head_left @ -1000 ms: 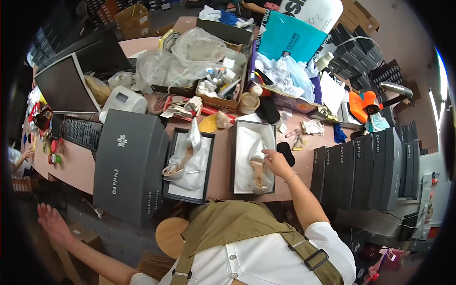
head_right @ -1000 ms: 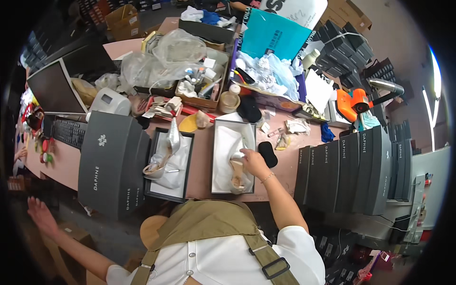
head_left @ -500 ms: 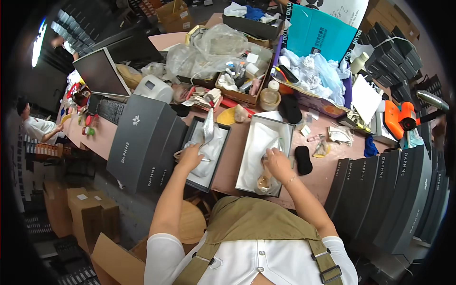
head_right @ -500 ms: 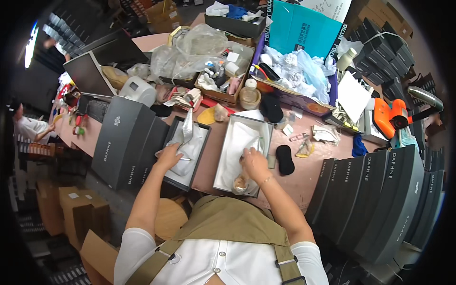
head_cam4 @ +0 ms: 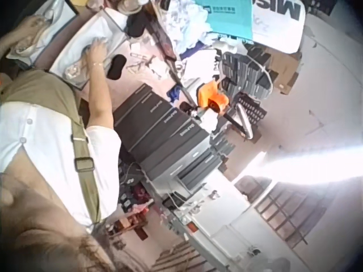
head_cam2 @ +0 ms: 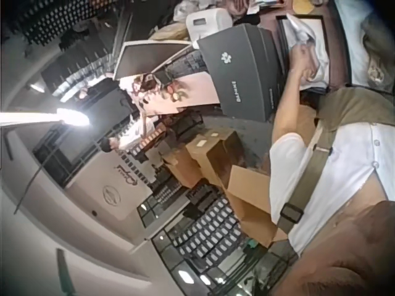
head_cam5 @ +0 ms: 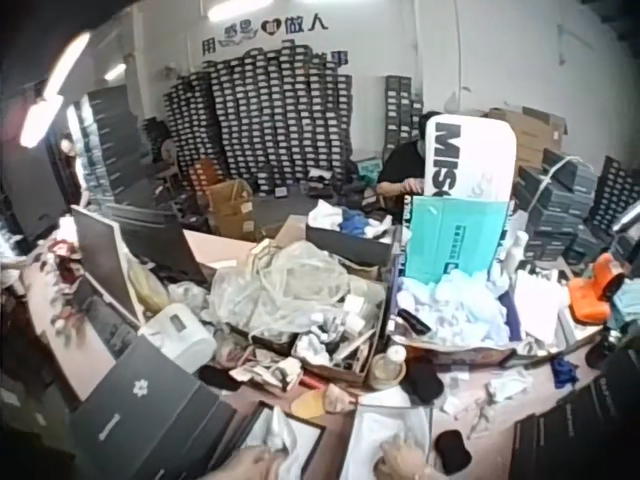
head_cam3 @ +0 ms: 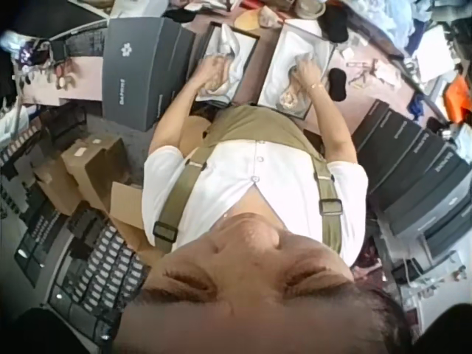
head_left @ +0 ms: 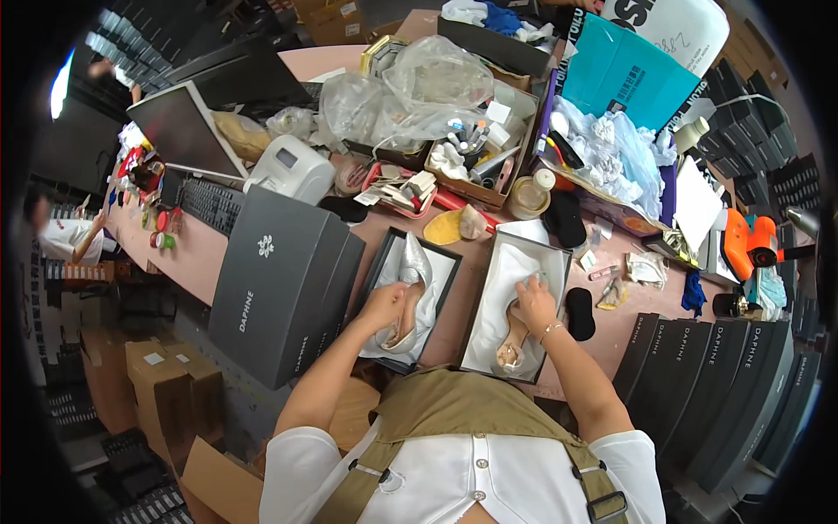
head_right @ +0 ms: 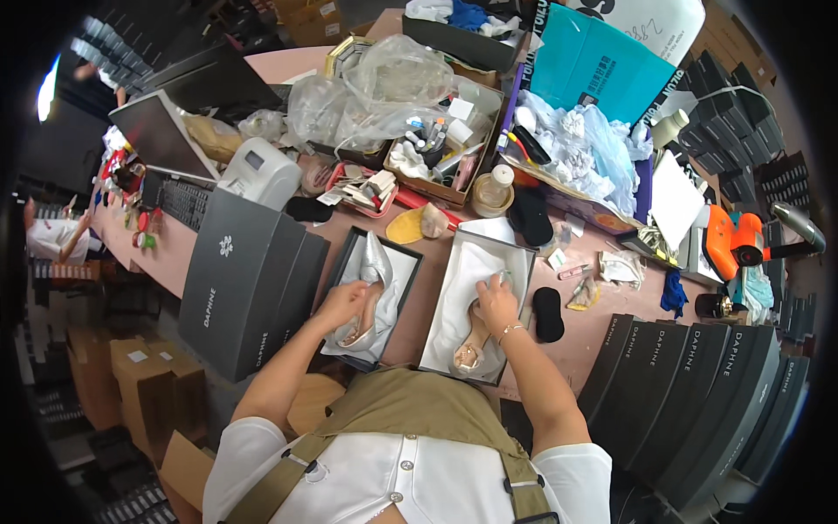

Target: Packaging women's high-heeled shoes into boxes with tissue paper and foam inserts.

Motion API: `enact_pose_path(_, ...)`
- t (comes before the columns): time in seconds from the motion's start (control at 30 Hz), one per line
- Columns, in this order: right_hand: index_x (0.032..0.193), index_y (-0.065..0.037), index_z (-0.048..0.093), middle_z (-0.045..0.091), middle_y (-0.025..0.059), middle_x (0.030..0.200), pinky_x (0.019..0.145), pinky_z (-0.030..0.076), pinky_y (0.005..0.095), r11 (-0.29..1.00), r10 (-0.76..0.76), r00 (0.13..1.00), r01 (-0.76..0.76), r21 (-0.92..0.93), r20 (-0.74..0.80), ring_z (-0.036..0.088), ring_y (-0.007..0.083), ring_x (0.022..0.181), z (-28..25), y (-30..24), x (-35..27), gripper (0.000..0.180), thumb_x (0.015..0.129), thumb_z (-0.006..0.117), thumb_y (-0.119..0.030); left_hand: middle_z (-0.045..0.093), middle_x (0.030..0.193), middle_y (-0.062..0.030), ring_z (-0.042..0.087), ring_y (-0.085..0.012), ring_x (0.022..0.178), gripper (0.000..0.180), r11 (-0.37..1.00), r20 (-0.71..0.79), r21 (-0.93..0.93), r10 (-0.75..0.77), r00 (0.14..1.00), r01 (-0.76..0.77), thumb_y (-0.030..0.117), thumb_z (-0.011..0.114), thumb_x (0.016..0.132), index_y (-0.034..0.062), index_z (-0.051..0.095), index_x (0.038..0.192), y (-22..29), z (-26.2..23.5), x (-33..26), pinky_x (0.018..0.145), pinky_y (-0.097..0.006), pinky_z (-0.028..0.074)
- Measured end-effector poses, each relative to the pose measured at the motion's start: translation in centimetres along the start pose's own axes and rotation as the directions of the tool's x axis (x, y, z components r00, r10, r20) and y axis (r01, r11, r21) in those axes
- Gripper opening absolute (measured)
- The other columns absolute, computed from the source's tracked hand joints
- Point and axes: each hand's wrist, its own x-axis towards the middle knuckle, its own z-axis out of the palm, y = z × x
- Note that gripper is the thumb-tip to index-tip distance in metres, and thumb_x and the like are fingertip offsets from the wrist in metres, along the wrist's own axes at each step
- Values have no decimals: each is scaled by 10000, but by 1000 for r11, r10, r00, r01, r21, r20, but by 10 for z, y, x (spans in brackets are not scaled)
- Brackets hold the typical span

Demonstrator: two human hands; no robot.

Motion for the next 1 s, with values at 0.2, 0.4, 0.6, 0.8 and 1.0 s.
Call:
enact_pose_path(0.2,974,-94,547,509,165,1040,677,551,400,1000,1,999,-1,-6,-35,577,352,892,-1,-3,1,329,693,705,-160,561,1091,-193,597,-293,964,713,914,-279,-402,-64,958,-57,199,728,790,44,364,1385,-50,31,34,772,-352,507)
enact_pose_path(0.4,1012,-104,551,494,162,1044,665,551,404,999,-34,998,32,-26,-54,582,349,884,1,2,3,327,718,691,-134,504,1222,-285,508,-428,1126,875,965,-61,-210,-172,983,156,168,711,770,120,192,1473,9,3,24,949,-435,416)
enact_pose_path(0.6,1010,-103,563,492,170,1064,669,550,399,998,-63,998,63,18,-19,585,345,889,0,5,8,329,718,706,-152,446,1320,-288,468,-412,1210,889,997,-263,-15,71,962,-78,208,738,750,39,220,1453,24,11,25,1017,-416,376)
enact_pose_path(0.8,1002,-106,557,496,167,1069,673,550,405,1000,-13,1000,13,2,5,578,350,901,4,4,3,313,725,677,-188,539,1273,-236,557,-331,1158,752,964,-355,-208,81,931,-163,114,698,782,81,320,1431,13,30,41,952,-365,445)
enact_pose_path(1.0,1052,-97,549,511,166,1029,674,543,408,1000,-13,999,14,25,-38,578,340,882,-1,5,-5,330,745,643,-173,508,1291,-236,504,-407,1171,660,988,-348,-95,80,934,-120,164,641,831,110,348,1420,16,27,40,944,-417,425)
